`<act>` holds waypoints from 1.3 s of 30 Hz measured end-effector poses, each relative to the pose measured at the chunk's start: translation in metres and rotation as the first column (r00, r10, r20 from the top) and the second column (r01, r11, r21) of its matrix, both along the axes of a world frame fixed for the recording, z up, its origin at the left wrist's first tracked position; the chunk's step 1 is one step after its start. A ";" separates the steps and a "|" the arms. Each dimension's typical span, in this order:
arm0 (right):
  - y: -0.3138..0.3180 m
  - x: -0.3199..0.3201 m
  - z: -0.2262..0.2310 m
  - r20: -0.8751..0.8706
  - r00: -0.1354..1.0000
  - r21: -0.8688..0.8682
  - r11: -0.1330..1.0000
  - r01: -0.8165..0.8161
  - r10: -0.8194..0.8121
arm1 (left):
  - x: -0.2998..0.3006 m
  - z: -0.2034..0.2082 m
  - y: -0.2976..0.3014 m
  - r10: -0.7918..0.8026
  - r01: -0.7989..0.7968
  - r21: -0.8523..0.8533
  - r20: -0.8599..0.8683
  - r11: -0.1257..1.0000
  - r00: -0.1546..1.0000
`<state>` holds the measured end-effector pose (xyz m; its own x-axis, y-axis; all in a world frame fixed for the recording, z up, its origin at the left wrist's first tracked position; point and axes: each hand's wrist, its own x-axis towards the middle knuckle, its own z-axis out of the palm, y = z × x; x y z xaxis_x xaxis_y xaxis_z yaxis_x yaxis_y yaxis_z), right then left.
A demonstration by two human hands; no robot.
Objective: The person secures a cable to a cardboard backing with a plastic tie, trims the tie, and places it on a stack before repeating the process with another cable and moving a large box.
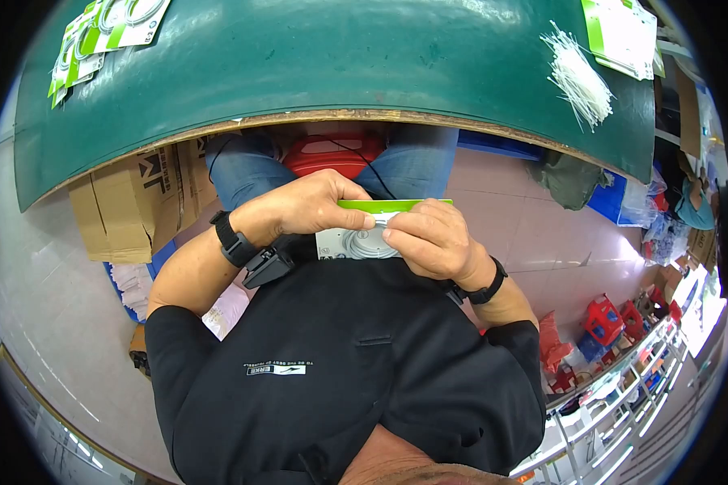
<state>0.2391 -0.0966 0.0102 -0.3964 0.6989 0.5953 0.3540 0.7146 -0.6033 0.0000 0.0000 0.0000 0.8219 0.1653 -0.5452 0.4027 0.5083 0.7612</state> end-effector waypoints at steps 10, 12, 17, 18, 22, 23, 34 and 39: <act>0.000 0.001 -0.001 -0.017 1.000 -0.039 0.999 0.006 -0.007 | 0.001 0.002 -0.002 0.032 -0.032 0.009 0.025 0.999 0.999; 0.001 0.001 -0.001 -0.014 1.000 -0.038 0.999 0.007 -0.007 | 0.001 0.002 -0.002 0.031 -0.031 0.012 0.025 0.999 0.999; 0.002 0.001 -0.001 0.005 1.000 -0.056 0.998 0.008 -0.007 | 0.001 0.004 -0.002 0.031 -0.033 0.041 0.035 0.999 0.999; 0.002 0.001 0.000 0.014 1.000 -0.067 0.998 0.007 -0.006 | 0.001 0.003 -0.002 0.029 -0.031 0.045 0.036 0.999 0.999; 0.004 -0.001 0.003 0.025 0.999 -0.125 0.992 0.027 -0.024 | 0.002 0.003 -0.003 0.035 -0.039 0.092 0.048 0.995 0.998; 0.005 -0.002 0.004 0.027 0.999 -0.149 0.988 0.038 -0.034 | 0.002 0.003 -0.003 0.038 -0.044 0.114 0.053 0.993 0.998; 0.018 0.003 0.024 0.048 0.999 -0.486 0.874 0.006 0.020 | 0.004 0.011 0.000 -0.026 0.013 0.235 0.051 0.972 0.998; 0.016 0.001 0.022 0.062 0.998 -0.367 0.930 0.015 0.009 | 0.001 0.008 -0.001 0.024 -0.048 0.238 0.101 0.970 0.995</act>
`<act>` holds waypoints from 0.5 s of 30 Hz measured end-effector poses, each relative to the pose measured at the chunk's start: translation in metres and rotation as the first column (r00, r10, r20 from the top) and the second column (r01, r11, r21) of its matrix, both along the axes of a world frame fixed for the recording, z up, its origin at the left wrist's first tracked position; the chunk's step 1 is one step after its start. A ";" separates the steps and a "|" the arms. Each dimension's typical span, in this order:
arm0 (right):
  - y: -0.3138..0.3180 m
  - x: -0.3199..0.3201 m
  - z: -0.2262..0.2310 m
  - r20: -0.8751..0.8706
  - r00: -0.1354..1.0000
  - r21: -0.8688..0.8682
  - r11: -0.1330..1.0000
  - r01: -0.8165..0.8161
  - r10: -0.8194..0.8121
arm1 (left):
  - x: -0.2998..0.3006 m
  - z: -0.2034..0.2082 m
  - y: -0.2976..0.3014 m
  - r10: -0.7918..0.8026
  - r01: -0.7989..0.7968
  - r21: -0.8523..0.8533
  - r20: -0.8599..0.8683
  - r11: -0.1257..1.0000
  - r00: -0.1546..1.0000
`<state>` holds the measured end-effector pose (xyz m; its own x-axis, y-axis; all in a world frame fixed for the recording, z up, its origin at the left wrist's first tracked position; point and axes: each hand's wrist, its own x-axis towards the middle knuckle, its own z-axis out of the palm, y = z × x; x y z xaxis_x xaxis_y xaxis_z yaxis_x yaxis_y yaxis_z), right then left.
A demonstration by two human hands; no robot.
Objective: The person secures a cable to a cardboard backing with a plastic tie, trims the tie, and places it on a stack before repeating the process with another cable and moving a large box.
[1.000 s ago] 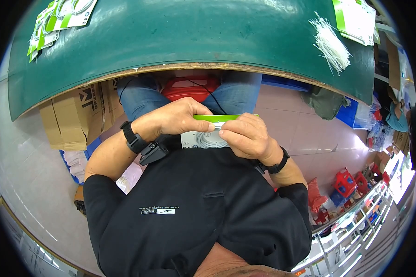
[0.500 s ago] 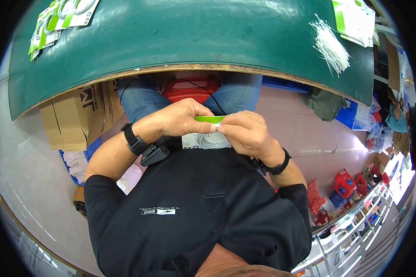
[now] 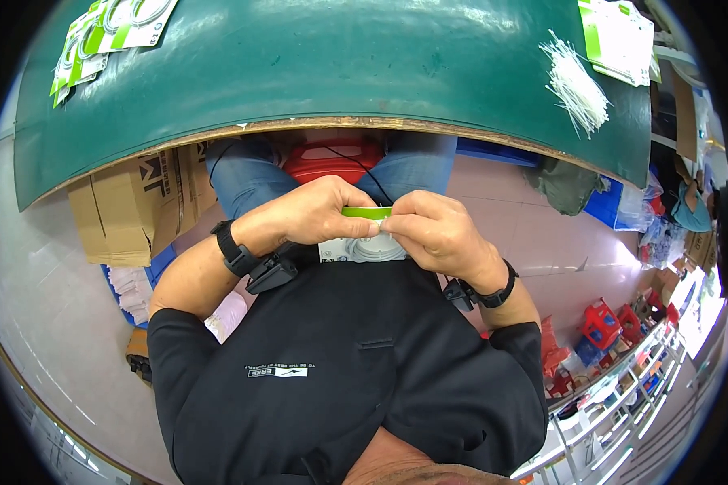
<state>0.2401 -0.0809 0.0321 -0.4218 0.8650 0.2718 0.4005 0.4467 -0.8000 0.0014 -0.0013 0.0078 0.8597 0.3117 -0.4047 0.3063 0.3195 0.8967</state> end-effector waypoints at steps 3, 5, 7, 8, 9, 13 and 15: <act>-0.001 0.001 -0.001 0.004 1.000 -0.001 1.000 -0.003 0.003 | 0.000 0.001 0.000 -0.016 0.016 0.006 -0.008 1.000 1.000; -0.001 0.002 -0.001 0.007 1.000 -0.002 1.000 -0.004 0.004 | 0.000 0.002 0.000 -0.024 0.024 0.009 -0.010 1.000 1.000; 0.002 0.004 0.000 0.004 1.000 -0.053 0.998 -0.017 0.017 | 0.001 0.003 0.000 -0.043 0.043 0.021 -0.015 0.999 0.999; 0.004 0.005 0.000 0.003 1.000 -0.078 0.997 -0.024 0.025 | 0.001 0.003 0.000 -0.052 0.052 0.027 -0.018 0.998 0.998; 0.004 0.004 0.000 0.003 1.000 -0.076 0.997 -0.026 0.026 | 0.001 0.003 0.000 -0.050 0.051 0.029 -0.018 0.998 0.999; 0.001 0.001 0.002 0.031 0.999 -0.015 1.000 -0.007 0.007 | 0.000 0.003 -0.001 -0.017 0.017 0.033 0.002 0.999 1.000; -0.002 0.001 0.000 0.033 0.999 0.023 1.000 -0.003 0.002 | 0.000 0.005 0.001 -0.037 0.037 0.015 -0.008 0.999 0.999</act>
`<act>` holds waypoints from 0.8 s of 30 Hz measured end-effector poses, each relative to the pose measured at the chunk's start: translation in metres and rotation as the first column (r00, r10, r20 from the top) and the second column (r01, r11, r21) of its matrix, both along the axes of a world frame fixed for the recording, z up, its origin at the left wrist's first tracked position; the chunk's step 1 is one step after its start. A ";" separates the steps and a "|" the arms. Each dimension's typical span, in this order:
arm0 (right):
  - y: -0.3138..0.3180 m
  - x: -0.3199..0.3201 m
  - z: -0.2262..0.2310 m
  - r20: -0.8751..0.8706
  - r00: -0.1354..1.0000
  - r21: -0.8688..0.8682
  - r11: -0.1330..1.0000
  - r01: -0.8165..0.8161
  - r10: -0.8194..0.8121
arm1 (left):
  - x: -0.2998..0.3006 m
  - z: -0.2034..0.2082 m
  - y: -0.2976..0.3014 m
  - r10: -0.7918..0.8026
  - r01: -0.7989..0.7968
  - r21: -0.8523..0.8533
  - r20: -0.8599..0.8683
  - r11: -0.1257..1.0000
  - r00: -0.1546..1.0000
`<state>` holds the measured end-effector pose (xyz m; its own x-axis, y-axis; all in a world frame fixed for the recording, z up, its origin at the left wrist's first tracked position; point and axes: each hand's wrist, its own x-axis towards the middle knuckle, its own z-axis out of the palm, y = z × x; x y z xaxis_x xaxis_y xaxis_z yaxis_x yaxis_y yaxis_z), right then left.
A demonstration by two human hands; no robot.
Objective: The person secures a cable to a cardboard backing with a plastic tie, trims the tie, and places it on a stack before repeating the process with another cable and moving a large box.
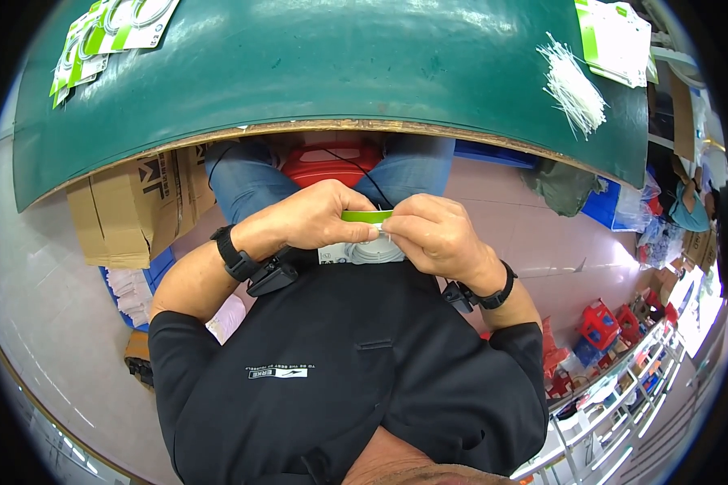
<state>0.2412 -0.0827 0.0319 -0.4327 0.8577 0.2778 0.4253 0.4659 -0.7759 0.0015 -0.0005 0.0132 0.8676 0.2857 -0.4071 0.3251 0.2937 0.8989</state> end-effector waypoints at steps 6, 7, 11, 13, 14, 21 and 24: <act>0.003 0.006 -0.003 -0.035 0.999 -0.076 0.997 -0.035 0.032 | 0.001 0.004 -0.002 -0.044 0.045 0.042 -0.034 0.998 0.998; 0.004 0.006 -0.002 -0.026 0.998 -0.084 0.995 -0.053 0.051 | 0.001 0.004 -0.002 -0.047 0.049 0.057 -0.034 0.997 0.998; 0.010 0.013 0.011 -0.045 0.998 -0.107 0.993 -0.048 0.043 | -0.002 0.003 -0.001 -0.032 0.032 0.086 0.000 0.996 0.999; 0.013 0.021 0.019 -0.121 0.992 -0.133 0.991 0.024 -0.040 | -0.007 0.002 0.002 0.017 -0.022 0.074 0.067 0.997 0.998; 0.014 0.031 0.017 -0.125 0.991 -0.127 0.992 0.022 -0.038 | -0.011 0.002 0.003 0.018 -0.023 0.080 0.063 0.997 0.998; 0.024 0.035 -0.023 -0.286 0.935 -0.422 0.904 0.072 -0.208 | -0.020 0.008 0.005 0.051 -0.059 0.026 0.233 0.998 0.971; 0.021 -0.001 -0.030 -0.394 0.914 -0.431 0.898 -0.088 -0.099 | -0.022 0.007 0.007 0.035 -0.041 0.025 0.208 0.999 0.978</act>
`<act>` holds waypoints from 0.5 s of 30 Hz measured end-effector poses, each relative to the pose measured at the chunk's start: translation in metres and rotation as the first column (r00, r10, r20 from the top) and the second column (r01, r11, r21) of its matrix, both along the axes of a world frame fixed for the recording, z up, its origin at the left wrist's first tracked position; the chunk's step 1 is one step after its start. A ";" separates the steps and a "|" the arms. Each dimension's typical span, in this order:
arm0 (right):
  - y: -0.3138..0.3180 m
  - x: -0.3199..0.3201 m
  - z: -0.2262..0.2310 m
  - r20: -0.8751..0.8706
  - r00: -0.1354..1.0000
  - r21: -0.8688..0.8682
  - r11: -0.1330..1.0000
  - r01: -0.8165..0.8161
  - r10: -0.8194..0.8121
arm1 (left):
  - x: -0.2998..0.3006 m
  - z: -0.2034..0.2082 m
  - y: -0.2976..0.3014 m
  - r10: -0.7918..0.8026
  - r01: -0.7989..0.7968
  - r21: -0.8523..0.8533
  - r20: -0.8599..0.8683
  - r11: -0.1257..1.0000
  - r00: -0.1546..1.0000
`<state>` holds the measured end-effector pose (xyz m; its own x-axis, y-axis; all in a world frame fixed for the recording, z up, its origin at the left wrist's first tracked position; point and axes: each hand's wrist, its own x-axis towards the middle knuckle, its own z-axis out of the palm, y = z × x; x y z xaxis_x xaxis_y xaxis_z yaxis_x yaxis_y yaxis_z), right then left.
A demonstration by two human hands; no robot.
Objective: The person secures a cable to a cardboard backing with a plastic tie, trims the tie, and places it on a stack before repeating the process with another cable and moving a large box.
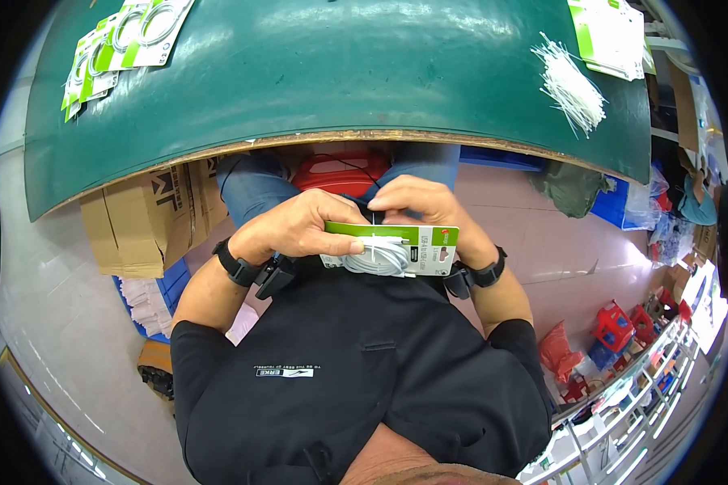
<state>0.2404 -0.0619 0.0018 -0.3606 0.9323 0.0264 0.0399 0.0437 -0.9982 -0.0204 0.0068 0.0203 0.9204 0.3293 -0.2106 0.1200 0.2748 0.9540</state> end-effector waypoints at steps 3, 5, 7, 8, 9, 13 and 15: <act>0.002 -0.013 -0.007 -0.024 0.999 0.220 0.975 -0.037 0.043 | -0.001 -0.001 -0.001 -0.003 0.002 -0.008 -0.012 1.000 1.000; 0.002 -0.013 -0.007 -0.005 0.998 0.244 0.968 -0.054 0.057 | -0.002 -0.002 -0.003 0.012 -0.012 -0.018 -0.011 1.000 1.000; 0.002 -0.012 -0.008 0.039 0.996 0.290 0.953 -0.093 0.085 | -0.002 -0.005 -0.005 0.009 -0.009 -0.019 -0.003 1.000 1.000; 0.001 -0.012 -0.010 0.040 0.996 0.287 0.953 -0.092 0.084 | -0.001 -0.005 -0.005 0.008 -0.007 -0.017 0.005 1.000 1.000; 0.000 -0.013 -0.014 0.054 0.997 0.300 0.951 -0.076 0.062 | 0.000 -0.006 -0.005 0.006 -0.006 -0.016 0.013 1.000 1.000; -0.001 -0.014 -0.026 0.099 0.995 0.298 0.954 -0.008 -0.022 | 0.003 0.002 -0.008 -0.050 0.051 -0.042 0.020 0.998 0.999; 0.000 -0.014 -0.029 0.137 0.985 0.245 0.967 0.070 -0.106 | 0.001 -0.001 -0.008 -0.040 0.041 -0.045 0.016 0.998 0.999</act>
